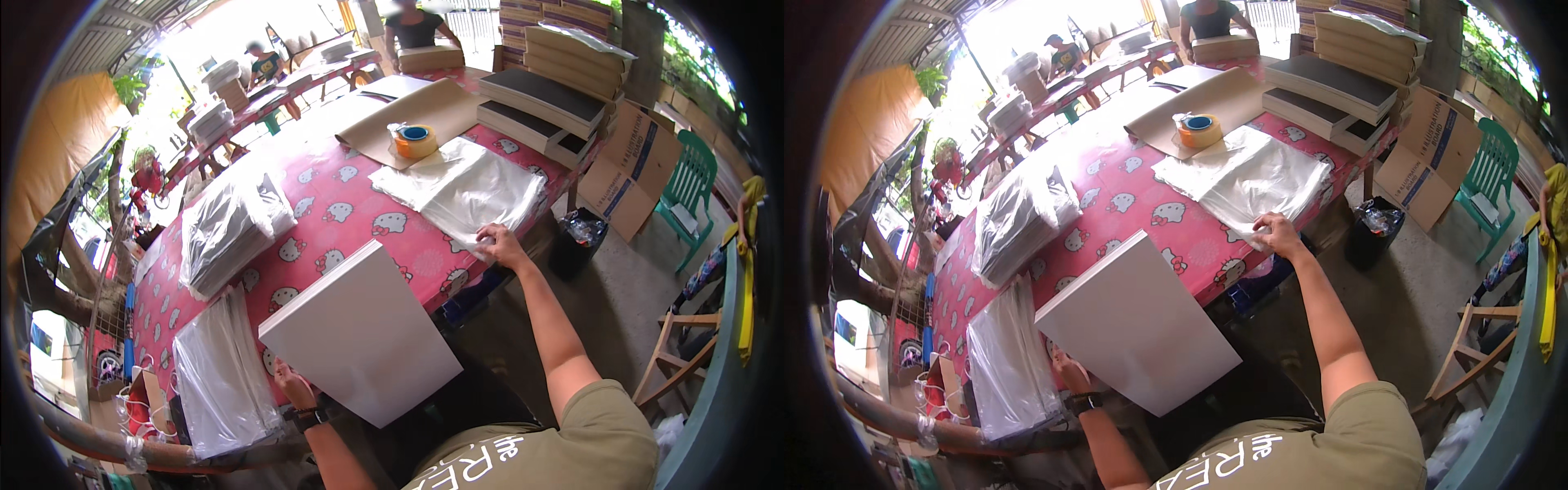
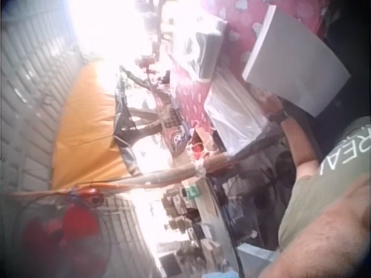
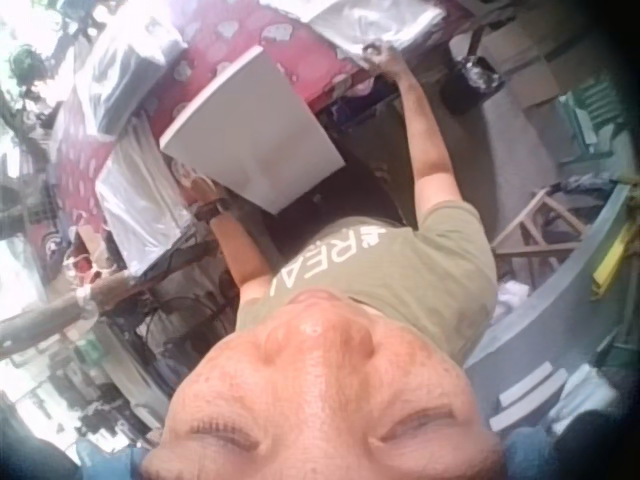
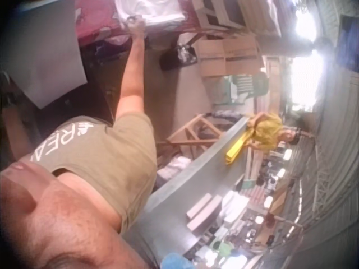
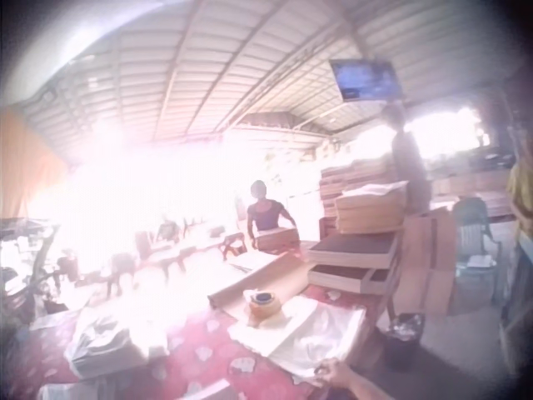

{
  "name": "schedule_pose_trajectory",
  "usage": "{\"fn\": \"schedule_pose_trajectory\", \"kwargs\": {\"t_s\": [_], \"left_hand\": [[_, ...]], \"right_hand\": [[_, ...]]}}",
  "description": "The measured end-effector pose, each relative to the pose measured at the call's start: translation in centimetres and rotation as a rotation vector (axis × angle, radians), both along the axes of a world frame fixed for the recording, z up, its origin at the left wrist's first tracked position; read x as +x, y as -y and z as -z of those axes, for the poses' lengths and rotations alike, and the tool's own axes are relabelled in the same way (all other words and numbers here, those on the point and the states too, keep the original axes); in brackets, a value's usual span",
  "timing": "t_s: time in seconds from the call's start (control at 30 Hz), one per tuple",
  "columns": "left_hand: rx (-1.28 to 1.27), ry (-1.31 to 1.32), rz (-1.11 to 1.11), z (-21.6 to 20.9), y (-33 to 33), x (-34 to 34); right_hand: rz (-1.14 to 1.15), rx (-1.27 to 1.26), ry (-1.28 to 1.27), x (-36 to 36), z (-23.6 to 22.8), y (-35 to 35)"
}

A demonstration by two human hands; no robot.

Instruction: The person places several rectangular boards into individual plastic sleeves by hand, sliding each board inside and smoothing the plastic.

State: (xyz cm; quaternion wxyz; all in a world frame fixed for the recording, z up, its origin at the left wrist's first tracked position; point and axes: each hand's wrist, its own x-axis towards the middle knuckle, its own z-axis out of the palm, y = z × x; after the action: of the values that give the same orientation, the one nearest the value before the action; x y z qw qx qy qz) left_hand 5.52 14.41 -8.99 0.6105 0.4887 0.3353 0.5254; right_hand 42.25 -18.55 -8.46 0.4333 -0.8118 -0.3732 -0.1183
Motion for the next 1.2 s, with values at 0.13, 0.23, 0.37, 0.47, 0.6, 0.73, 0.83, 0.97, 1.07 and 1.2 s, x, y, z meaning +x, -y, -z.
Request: {"fn": "schedule_pose_trajectory", "kwargs": {"t_s": [0.13,0.23,0.37,0.47,0.6,0.73,0.83,0.97,1.07,1.2], "left_hand": [[0.199,-0.122,0.202,-0.5,0.2,-0.3],[0.256,-0.330,0.141,0.2,-0.2,-0.5],[0.265,-0.270,0.146,0.5,-0.4,-0.4],[0.243,-0.296,0.153,0.7,-0.4,-0.2],[0.296,-0.296,0.136,1.7,-1.3,-0.4],[0.316,-0.304,0.107,1.3,-1.0,-0.6],[0.250,-0.304,0.122,0.8,-0.6,-0.4],[0.186,-0.205,0.187,-0.1,0.3,-0.5],[0.224,-0.203,0.153,1.9,-0.8,-1.0],[0.331,-0.235,0.118,2.0,-0.5,-0.5]], "right_hand": [[0.212,0.203,-0.190,-0.1,0.1,-0.8],[0.326,0.127,-0.145,0.3,-0.1,-1.2],[0.277,0.254,-0.233,0.5,0.2,-1.6],[0.203,0.244,-0.316,1.7,1.0,-0.1],[0.109,0.334,-0.522,2.5,1.6,0.6],[0.065,0.358,-0.642,0.6,0.8,0.4],[0.012,0.358,-0.394,-0.4,1.0,0.3],[0.122,0.546,-0.416,0.0,2.1,0.3],[0.175,0.658,-0.517,0.1,2.0,0.0],[0.194,0.690,-0.556,0.4,2.2,0.1]]}}
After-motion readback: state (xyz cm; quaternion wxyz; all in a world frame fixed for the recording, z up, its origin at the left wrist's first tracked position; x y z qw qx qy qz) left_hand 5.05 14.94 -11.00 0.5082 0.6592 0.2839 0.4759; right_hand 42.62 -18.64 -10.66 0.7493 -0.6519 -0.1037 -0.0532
